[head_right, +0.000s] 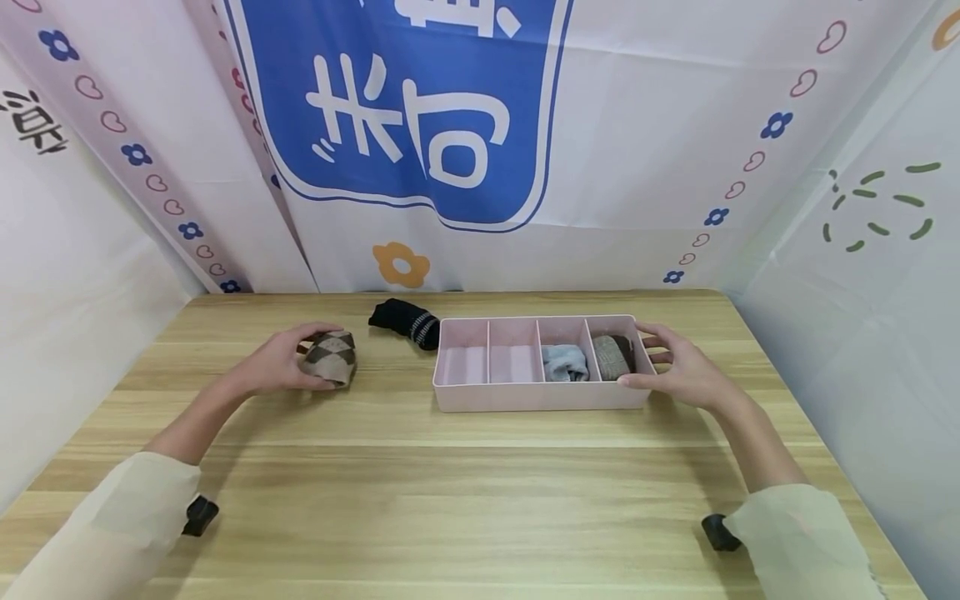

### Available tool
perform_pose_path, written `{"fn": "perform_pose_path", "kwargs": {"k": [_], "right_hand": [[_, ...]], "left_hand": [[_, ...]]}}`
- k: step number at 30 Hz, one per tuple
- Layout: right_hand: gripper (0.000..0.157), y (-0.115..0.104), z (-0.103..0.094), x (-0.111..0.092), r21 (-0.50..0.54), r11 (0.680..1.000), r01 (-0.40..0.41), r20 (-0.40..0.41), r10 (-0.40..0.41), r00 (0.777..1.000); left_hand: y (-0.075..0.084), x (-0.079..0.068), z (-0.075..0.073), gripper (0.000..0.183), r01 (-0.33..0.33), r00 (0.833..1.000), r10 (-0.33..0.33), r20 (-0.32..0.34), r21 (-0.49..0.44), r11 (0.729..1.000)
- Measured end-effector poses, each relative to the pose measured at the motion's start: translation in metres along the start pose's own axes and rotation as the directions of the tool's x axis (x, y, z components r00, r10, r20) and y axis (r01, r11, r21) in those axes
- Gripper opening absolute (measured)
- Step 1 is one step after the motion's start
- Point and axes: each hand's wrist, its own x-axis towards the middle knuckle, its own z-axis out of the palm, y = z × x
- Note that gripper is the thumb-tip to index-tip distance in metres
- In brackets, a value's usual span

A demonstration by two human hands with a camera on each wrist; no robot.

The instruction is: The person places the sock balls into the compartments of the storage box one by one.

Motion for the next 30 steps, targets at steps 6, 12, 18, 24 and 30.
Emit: {"fn": "perform_pose_path", "kwargs": {"k": [6, 12, 18, 24, 30], "right_hand": [[0.092, -0.001, 0.000, -0.001, 0.003, 1.000, -0.003, -0.001, 0.003, 1.000], [0.093, 0.000, 0.000, 0.000, -0.004, 1.000, 0.001, 0.000, -0.001, 1.000], [0.092, 0.000, 0.000, 0.000, -0.010, 1.000, -0.002, -0.002, 0.002, 1.000], [0.092, 0.001, 0.000, 0.000, -0.004, 1.000, 0.005, -0.003, -0.005, 1.000], [0.092, 0.000, 0.000, -0.001, -0.010, 1.000, 0.005, -0.005, -0.005, 1.000]], "left_hand": [[0.008, 0.006, 0.002, 0.088, 0.024, 1.000, -0.024, 0.003, -0.044, 0.999], [0.019, 0.013, 0.004, 0.089, 0.040, 0.999, -0.040, -0.002, -0.068, 0.997], [0.033, 0.022, 0.008, 0.090, 0.064, 0.998, -0.065, -0.003, -0.126, 0.990], [0.051, 0.034, 0.012, 0.087, 0.066, 0.997, -0.072, -0.027, -0.177, 0.982], [0.065, 0.049, 0.019, 0.085, 0.024, 0.998, -0.038, -0.058, -0.231, 0.973]]}}
